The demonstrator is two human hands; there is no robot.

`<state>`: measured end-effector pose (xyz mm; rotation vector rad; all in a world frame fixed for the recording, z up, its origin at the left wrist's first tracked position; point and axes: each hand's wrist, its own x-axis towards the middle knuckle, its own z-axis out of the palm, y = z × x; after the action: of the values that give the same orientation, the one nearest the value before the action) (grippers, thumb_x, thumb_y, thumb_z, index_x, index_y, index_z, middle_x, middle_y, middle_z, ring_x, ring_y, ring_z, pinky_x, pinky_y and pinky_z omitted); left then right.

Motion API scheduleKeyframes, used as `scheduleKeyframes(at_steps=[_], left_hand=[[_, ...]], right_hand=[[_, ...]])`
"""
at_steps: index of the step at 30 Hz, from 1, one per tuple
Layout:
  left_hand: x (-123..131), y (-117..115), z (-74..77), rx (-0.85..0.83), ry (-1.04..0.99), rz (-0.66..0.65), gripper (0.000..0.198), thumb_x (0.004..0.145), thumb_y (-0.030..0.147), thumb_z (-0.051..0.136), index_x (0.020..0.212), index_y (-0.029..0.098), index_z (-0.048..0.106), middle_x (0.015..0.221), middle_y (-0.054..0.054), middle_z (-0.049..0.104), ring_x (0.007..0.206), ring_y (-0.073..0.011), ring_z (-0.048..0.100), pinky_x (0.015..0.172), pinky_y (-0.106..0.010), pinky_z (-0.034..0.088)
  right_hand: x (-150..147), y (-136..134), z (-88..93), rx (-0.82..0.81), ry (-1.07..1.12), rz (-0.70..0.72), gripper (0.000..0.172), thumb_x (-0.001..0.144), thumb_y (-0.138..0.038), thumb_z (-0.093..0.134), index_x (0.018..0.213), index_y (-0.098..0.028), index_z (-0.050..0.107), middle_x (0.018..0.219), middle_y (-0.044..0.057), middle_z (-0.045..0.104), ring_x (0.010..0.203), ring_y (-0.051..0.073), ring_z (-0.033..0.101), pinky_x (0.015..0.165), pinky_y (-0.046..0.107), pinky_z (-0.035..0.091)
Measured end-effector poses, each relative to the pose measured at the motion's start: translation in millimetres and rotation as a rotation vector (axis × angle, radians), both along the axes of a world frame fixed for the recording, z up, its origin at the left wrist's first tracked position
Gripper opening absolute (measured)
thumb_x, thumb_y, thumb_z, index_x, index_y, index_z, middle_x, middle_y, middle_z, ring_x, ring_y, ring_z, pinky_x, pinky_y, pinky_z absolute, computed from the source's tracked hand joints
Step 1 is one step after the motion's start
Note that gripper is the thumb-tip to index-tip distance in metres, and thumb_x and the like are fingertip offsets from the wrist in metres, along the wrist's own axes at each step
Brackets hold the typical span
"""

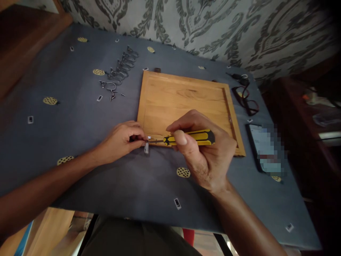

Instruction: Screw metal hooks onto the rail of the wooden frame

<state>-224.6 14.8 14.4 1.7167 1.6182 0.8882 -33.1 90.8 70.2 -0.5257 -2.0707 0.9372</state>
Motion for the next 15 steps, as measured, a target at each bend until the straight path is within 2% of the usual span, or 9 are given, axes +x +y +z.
scheduleKeyframes(at_steps=[6,10,15], left_hand=[[0.4,-0.1,1.3,-0.005,-0.007,-0.004,0.01,0.086,0.022,0.063,0.082,0.017,0.071,0.081,-0.002,0.067,0.08,-0.0144,0.059,0.072,-0.027,0.043],[0.2,1.1,1.5,-0.008,-0.01,-0.009,0.009,0.085,0.021,0.064,0.082,0.017,0.072,0.08,-0.002,0.067,0.08,-0.0145,0.059,0.072,-0.027,0.043],[0.4,1.4,1.7,-0.007,-0.005,-0.005,0.007,0.084,0.017,0.065,0.081,0.017,0.072,0.077,-0.001,0.065,0.077,-0.0133,0.058,0.07,-0.026,0.041]], right_hand=[[-1.9,-1.0,7.3,-0.055,-0.049,0.01,0.015,0.089,-0.041,0.067,0.083,-0.028,0.066,0.075,0.0,0.068,0.064,0.017,0.062,0.059,0.032,0.052],[-1.1,-2.9,4.3,-0.091,-0.021,0.003,0.015,0.089,-0.04,0.067,0.084,-0.027,0.069,0.075,-0.002,0.07,0.054,0.012,0.059,0.053,0.028,0.05],[-0.4,-2.5,-1.3,-0.111,0.02,-0.044,0.021,0.089,-0.043,0.067,0.081,-0.023,0.07,0.074,-0.002,0.07,0.055,0.011,0.061,0.053,0.026,0.05]])
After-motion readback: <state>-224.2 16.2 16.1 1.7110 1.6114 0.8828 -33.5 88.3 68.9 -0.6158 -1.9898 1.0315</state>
